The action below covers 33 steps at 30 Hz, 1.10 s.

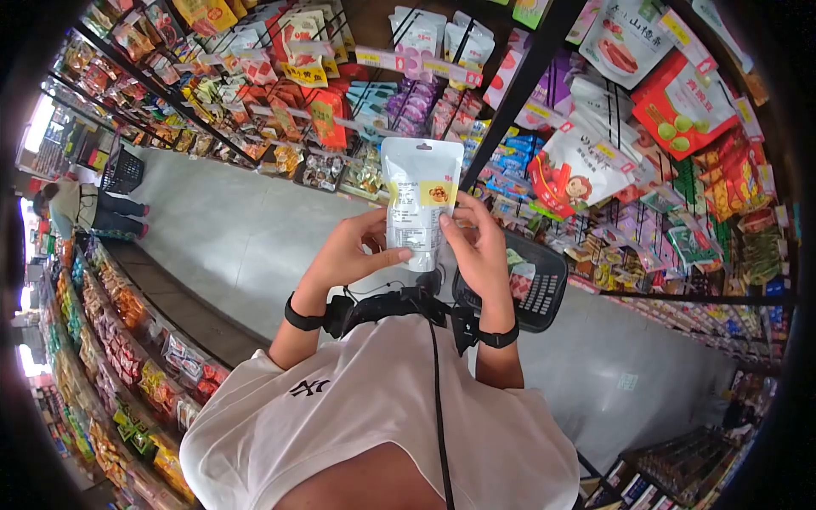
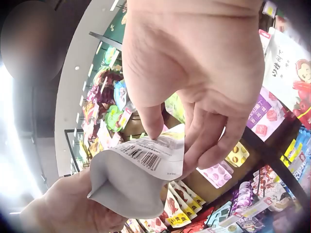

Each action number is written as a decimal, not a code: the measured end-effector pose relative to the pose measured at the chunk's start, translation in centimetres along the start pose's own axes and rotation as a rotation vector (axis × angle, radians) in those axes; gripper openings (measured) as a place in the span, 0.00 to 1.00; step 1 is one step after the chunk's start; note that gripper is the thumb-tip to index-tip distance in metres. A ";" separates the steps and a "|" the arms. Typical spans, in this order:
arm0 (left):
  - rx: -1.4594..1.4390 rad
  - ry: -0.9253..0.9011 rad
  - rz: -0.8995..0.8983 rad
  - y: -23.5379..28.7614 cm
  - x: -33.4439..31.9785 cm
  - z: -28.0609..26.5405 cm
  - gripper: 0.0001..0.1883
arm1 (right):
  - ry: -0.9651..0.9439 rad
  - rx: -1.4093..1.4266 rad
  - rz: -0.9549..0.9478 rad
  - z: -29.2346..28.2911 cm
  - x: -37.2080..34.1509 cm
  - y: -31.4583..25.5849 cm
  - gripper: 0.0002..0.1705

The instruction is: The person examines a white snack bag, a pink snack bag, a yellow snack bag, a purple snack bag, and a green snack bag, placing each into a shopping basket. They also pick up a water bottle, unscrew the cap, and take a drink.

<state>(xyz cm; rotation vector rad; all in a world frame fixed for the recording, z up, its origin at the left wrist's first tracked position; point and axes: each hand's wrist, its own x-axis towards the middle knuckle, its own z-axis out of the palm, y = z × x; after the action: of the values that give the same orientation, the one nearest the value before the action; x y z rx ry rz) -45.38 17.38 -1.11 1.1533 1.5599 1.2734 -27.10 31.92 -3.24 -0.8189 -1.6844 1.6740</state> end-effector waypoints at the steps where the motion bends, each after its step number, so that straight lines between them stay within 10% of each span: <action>1: 0.012 -0.005 0.002 0.3 0.8 -0.1 0.30 | -0.028 -0.008 0.003 -0.7 1.1 0.3 0.25; 18: 0.371 -0.118 -0.004 1.0 13.6 1.0 0.54 | -0.515 -0.288 -0.003 -6.3 10.1 2.6 0.62; 27: 0.094 -0.015 -0.140 -1.7 17.5 -1.9 0.37 | -0.531 0.520 0.279 -3.9 14.7 7.3 0.54; 33: 0.011 -0.022 -0.210 -6.9 22.7 -5.1 0.44 | -0.449 0.878 0.475 -1.7 18.1 11.1 0.40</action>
<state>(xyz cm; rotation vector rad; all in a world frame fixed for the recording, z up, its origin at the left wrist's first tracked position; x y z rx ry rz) -57.36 37.38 -7.76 0.9782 1.6269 1.1112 -36.95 47.29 -14.32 -0.4228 -0.8089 2.7647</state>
